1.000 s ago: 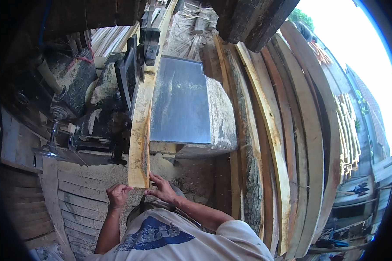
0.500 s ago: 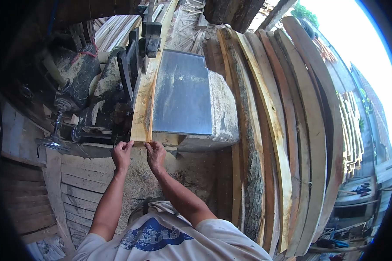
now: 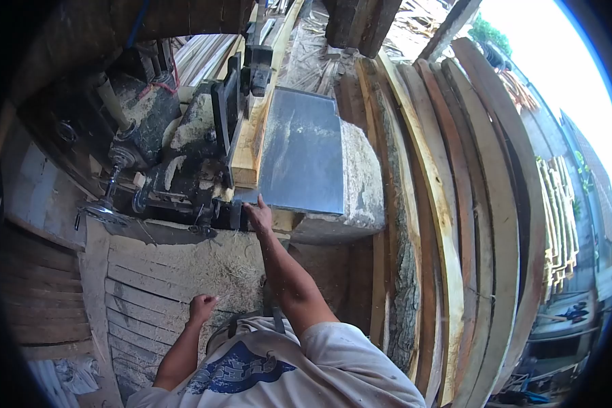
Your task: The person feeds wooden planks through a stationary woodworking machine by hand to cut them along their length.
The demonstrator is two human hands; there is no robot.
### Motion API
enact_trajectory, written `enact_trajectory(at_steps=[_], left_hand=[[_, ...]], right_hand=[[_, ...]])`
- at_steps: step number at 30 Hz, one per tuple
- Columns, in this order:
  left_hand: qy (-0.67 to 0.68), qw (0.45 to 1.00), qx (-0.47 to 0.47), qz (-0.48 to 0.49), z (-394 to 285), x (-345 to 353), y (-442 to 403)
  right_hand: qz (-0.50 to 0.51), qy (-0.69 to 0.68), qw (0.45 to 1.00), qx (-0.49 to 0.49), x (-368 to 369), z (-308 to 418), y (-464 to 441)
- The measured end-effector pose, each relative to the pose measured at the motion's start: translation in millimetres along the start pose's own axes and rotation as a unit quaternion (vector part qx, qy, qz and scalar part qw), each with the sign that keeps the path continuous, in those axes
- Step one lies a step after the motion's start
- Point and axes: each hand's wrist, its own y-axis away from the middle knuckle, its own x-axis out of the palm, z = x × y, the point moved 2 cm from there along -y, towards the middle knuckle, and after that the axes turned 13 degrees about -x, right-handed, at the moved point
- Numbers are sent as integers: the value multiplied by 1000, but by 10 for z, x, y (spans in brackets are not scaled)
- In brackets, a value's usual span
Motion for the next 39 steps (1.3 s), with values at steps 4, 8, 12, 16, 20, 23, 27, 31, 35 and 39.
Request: enact_trajectory(at_steps=[4, 8, 12, 16, 20, 23, 27, 31, 35, 39], left_hand=[[-4, 968, -227, 105, 1409, -30, 116], [-16, 945, -318, 81, 2066, -305, 526], [-79, 949, -291, 95, 2121, -509, 604], [-138, 961, -214, 105, 1774, -533, 262], [-74, 981, -125, 132, 751, -456, 189], [-129, 980, -45, 144, 120, -335, 199], [-203, 964, 46, 164, -279, -83, 469], [-246, 945, 56, 209, -153, 81, 740], [-259, 942, 0, 215, 426, 3, 824], [-262, 939, -107, 196, 1171, -332, 787]], right_hand=[[45, 192, 980, 39, -372, -927, 1051], [81, 165, 944, 273, -1180, -1451, 2484], [-50, 203, 904, 374, -1984, -2156, 3812], [-125, 197, 896, 378, -2389, -2569, 4786], [-163, 135, 895, 393, -2203, -2559, 5367], [-191, 113, 894, 388, -1676, -3374, 5906], [-30, 197, 904, 379, -1174, -3235, 5934], [-76, 193, 902, 379, -1062, -3248, 5977], [-113, 126, 901, 399, -1351, -3207, 5950], [-126, 89, 905, 397, -1557, -3105, 5725]])
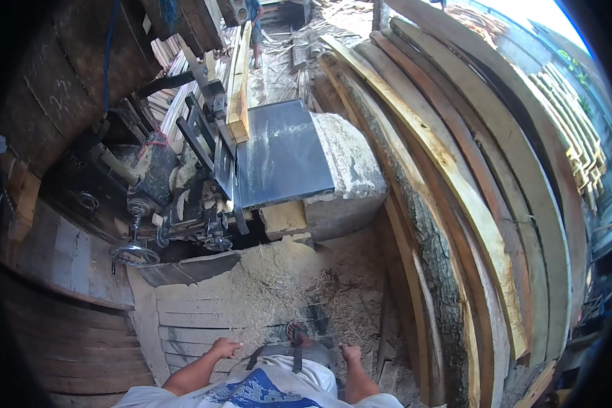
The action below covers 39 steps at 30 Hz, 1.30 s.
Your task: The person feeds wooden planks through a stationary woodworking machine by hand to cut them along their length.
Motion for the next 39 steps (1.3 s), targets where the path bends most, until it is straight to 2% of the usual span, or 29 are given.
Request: enact_trajectory(at_steps=[3, 5, 8, 13, 16, 18, 22, 25, 27, 28, 29, 30, 32, 34, 35, 38, 39], left_hand=[[27, 996, -90, -11, 488, -44, -81], [34, 994, -97, -30, 657, -67, -160], [75, 993, -88, -31, 646, -47, -289], [213, 977, 3, -23, -256, -19, -120], [323, 945, 43, 4, -886, -129, -50], [367, 924, 90, 52, -1297, -369, -23], [491, 848, 188, 73, -2013, -936, 4], [518, 824, 228, 35, -2375, -1280, 113], [535, 812, 232, 30, -2459, -1310, 157], [545, 807, 223, 44, -2433, -1231, 105], [553, 780, 262, 135, -2355, -1105, -127], [568, 739, 305, 195, -2355, -817, 196], [578, 731, 322, 167, -1966, -233, 209], [571, 749, 290, 167, -1426, 529, 572], [565, 760, 275, 165, -1176, 883, 768], [609, 733, 253, 167, -467, 2216, 600], [594, 730, 267, 208, -228, 2602, 661]], right_hand=[[-6, -12, 999, -35, -5, 392, 42], [-1, -48, 996, -71, 127, 477, 84], [43, -42, 996, -69, 146, 834, 449], [88, -24, 992, -92, 268, 842, 694], [94, -70, 988, -103, 240, 777, 734], [77, -78, 988, -112, 183, 724, 754], [47, -104, 984, -137, -18, 561, 859], [56, -109, 983, -137, -331, 656, 1279], [37, -137, 978, -153, -419, 428, 1480], [28, -149, 975, -161, -477, 286, 1589], [27, -147, 976, -161, -543, 163, 1698], [26, -144, 976, -161, -620, 72, 1802], [30, -161, 971, -171, -751, 23, 2007], [47, -193, 963, -180, -876, 163, 2252], [57, -191, 958, -205, -846, 247, 2312], [100, -181, 931, -299, -635, 685, 2445], [103, -132, 930, -328, -614, 938, 2611]])
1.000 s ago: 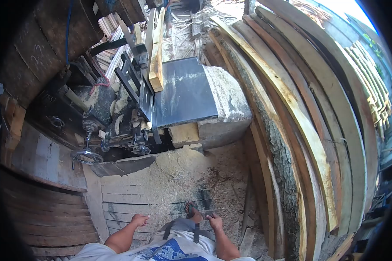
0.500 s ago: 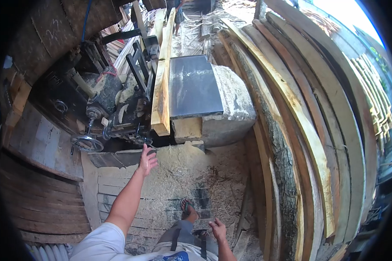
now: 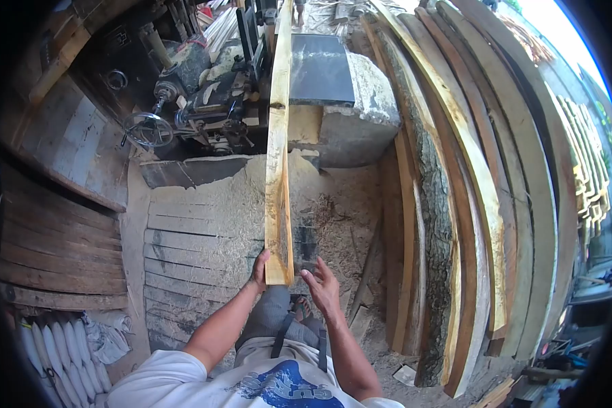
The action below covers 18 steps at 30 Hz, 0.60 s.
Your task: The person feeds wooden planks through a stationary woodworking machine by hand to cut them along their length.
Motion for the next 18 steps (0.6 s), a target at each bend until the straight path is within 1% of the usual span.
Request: enact_trajectory(at_steps=[1, 2, 3, 4, 5, 6, 7, 9, 10, 11, 13, 14, 16, 17, 18], left_hand=[[-39, 999, 14, 11, 225, 132, 402], [-93, 993, 66, 20, 310, 385, 871], [-191, 979, 75, -3, 535, 385, 1197], [-201, 978, 35, 32, 513, 656, 1675], [-201, 977, 32, 55, 922, 521, 1773], [-201, 976, 29, 78, 1326, 390, 1874], [-203, 974, 10, 96, 1499, 336, 2050], [-194, 972, -35, 128, 1910, 328, 2490], [-141, 979, -61, 135, 2199, 199, 2541], [-94, 977, -129, 142, 2482, 83, 2584], [3, 954, -254, 159, 2920, 15, 2740], [23, 944, -288, 157, 3116, -49, 2860], [73, 921, -350, 152, 3302, 54, 3115], [17, 949, -298, 106, 3378, 115, 3249], [-45, 967, -243, 56, 3467, 150, 3370]], right_hand=[[22, 46, 998, -23, 118, 283, 17], [37, 98, 994, -34, 239, 423, 68], [51, 149, 986, -47, 349, 488, 150], [71, 211, 971, -84, 452, 417, 282], [35, 271, 957, -100, 515, 360, 572], [55, 249, 965, -61, 447, 291, 869], [75, 228, 971, -21, 362, 229, 1144], [67, 218, 974, -13, 270, 99, 1707], [63, 211, 975, -3, 242, 12, 2039], [70, 206, 976, 0, 236, -67, 2287], [83, 201, 976, -4, 175, -214, 2697], [71, 214, 974, -10, 126, -371, 2897], [61, 167, 984, 15, -81, -526, 3242], [56, 140, 988, 19, -199, -610, 3312], [66, 38, 994, 80, -381, -879, 3384]])
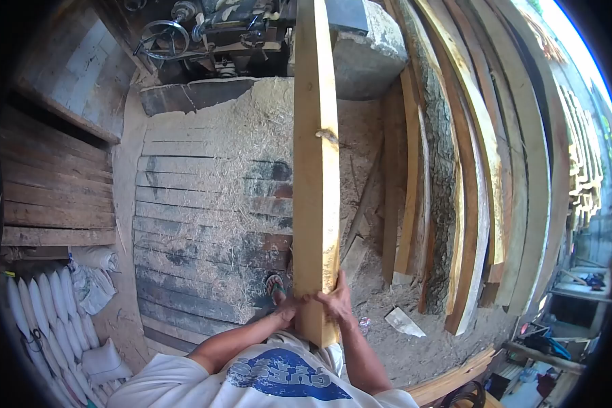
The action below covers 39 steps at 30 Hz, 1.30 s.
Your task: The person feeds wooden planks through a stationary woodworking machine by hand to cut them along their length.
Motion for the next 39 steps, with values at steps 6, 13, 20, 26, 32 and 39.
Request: enact_trajectory(at_steps=[6, 13, 20, 26, 32, 39], left_hand=[[-109, 944, 214, -227, 61, 449, 464], [-178, 956, 140, -187, 249, 13, 428], [-376, 903, 96, -185, -164, -84, 537], [-362, 920, 32, -149, -191, -46, 516], [-340, 925, 75, -151, -133, -78, 542], [-333, 928, 74, -148, 88, -151, 683]], right_hand=[[-42, -184, 977, 103, -175, -964, 141], [-10, -202, 975, 97, 8, -852, 208], [-60, 211, 963, -158, -173, -168, -505], [-57, 464, 855, -224, 28, 613, -1882], [-83, 466, 861, -185, 40, 841, -2444], [-85, 395, 896, -182, 75, 723, -2316]])
